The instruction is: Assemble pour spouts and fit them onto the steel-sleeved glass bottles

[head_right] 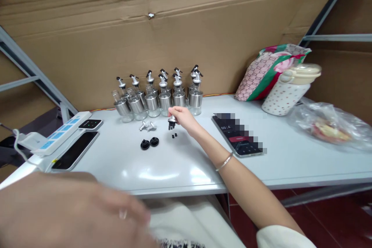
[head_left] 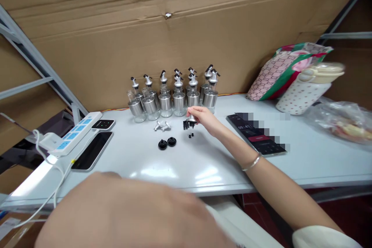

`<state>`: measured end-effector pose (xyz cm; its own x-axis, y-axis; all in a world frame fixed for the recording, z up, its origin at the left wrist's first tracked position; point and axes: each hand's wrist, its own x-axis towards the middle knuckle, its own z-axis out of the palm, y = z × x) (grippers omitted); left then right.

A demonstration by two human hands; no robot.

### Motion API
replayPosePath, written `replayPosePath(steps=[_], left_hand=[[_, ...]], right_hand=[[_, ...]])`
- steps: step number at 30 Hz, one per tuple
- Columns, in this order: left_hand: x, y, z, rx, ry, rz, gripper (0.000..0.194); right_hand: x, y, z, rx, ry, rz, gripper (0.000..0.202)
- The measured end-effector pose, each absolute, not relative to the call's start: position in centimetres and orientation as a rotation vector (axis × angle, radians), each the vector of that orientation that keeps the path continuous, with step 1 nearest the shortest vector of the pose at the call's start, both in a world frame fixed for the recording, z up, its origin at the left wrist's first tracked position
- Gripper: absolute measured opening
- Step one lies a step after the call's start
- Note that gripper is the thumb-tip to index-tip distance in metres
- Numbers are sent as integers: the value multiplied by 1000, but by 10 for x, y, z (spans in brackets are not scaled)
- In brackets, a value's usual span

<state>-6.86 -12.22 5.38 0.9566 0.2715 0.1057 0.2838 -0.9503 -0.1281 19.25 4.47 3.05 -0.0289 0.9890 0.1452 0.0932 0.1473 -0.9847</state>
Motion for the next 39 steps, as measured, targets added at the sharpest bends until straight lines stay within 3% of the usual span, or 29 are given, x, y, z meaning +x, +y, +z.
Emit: replayPosePath(steps=[3, 6, 9, 15, 18, 26, 39], left_hand=[[-27, -55, 112, -3088, -600, -232, 45], [1, 0, 129, -3032, -958, -323, 51], [12, 35, 108, -2890, -1182, -226, 65], [19, 52, 77, -3031, -971, -230, 25], [19, 46, 83, -2967, -964, -345, 30], [18, 44, 62, -2867, -1123, -512, 29], [-2, 51, 30, -2434, -770, -583, 23]], right_hand=[[191, 42, 33, -1075, -1298, 1159, 33], [188, 38, 33, -1043, -1272, 1291, 34], [185, 35, 32, -1036, -1274, 1374, 40], [184, 36, 31, -1013, -1349, 1255, 41], [183, 37, 30, -1091, -1421, 1082, 44], [178, 33, 31, -881, -1399, 1167, 49], [169, 40, 19, -998, -1321, 1089, 49]])
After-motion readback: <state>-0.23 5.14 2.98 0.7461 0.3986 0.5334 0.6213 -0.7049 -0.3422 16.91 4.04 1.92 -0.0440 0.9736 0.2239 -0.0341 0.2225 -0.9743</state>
